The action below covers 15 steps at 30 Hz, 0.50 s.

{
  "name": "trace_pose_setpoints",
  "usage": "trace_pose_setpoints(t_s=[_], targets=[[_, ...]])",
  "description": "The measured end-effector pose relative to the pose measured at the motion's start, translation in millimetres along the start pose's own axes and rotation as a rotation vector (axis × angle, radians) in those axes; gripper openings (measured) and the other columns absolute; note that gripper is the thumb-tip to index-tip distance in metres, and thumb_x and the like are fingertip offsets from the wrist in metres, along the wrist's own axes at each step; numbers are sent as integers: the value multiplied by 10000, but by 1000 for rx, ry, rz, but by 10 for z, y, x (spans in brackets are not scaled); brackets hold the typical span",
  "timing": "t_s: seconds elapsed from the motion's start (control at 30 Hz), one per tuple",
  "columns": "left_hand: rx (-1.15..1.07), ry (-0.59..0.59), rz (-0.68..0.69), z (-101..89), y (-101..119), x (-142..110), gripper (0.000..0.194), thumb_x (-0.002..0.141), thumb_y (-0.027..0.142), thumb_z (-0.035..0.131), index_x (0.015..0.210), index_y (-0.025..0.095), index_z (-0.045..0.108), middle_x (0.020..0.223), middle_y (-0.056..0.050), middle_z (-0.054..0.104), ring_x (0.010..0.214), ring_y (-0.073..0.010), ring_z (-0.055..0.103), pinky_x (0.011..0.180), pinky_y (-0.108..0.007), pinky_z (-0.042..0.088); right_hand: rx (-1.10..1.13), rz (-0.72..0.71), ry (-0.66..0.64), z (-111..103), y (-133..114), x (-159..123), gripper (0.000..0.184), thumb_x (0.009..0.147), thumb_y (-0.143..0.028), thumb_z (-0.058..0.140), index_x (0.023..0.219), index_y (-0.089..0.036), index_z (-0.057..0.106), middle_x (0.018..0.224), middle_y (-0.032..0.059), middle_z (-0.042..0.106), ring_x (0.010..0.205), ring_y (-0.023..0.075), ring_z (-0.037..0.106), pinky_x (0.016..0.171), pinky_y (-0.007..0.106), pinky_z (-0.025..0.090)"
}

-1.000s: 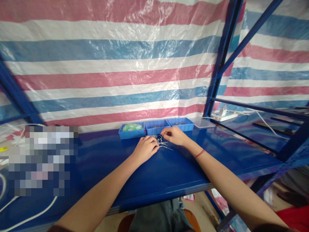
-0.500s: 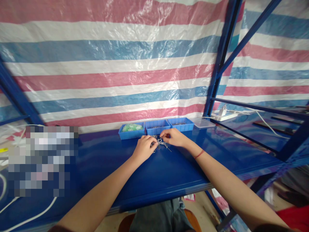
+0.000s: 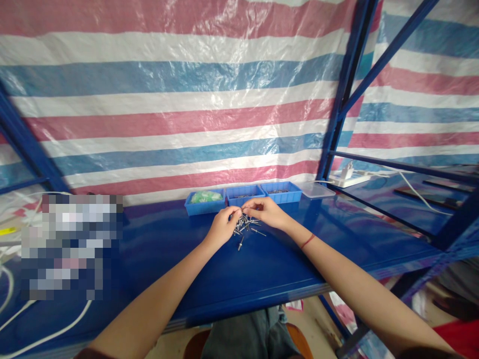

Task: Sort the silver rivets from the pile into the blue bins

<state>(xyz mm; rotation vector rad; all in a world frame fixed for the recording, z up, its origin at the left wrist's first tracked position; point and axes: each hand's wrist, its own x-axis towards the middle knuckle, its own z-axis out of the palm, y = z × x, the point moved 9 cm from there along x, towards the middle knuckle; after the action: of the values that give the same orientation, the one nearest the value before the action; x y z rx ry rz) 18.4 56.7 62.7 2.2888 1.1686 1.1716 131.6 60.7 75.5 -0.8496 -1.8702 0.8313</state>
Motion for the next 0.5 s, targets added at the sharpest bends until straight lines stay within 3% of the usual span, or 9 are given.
trace_pose_setpoints(t_s=[0.23, 0.5], targets=[[-99, -32, -18, 54, -37, -2, 271, 862, 372, 432, 961, 197, 613, 945, -22, 658, 897, -169, 595, 810, -285, 450, -134, -84, 73, -40, -98, -12, 229, 761, -354, 583, 801, -134, 631, 686, 24, 624, 602, 99, 528, 566, 225, 427], [-18, 138, 28, -138, 45, -6, 133, 798, 293, 545, 858, 194, 611, 911, -28, 608, 868, -154, 575, 787, -293, 466, -306, -250, 97, -36, -360, -72, 101, 752, -229, 557, 778, -156, 621, 700, 15, 593, 586, 93, 514, 565, 218, 425]])
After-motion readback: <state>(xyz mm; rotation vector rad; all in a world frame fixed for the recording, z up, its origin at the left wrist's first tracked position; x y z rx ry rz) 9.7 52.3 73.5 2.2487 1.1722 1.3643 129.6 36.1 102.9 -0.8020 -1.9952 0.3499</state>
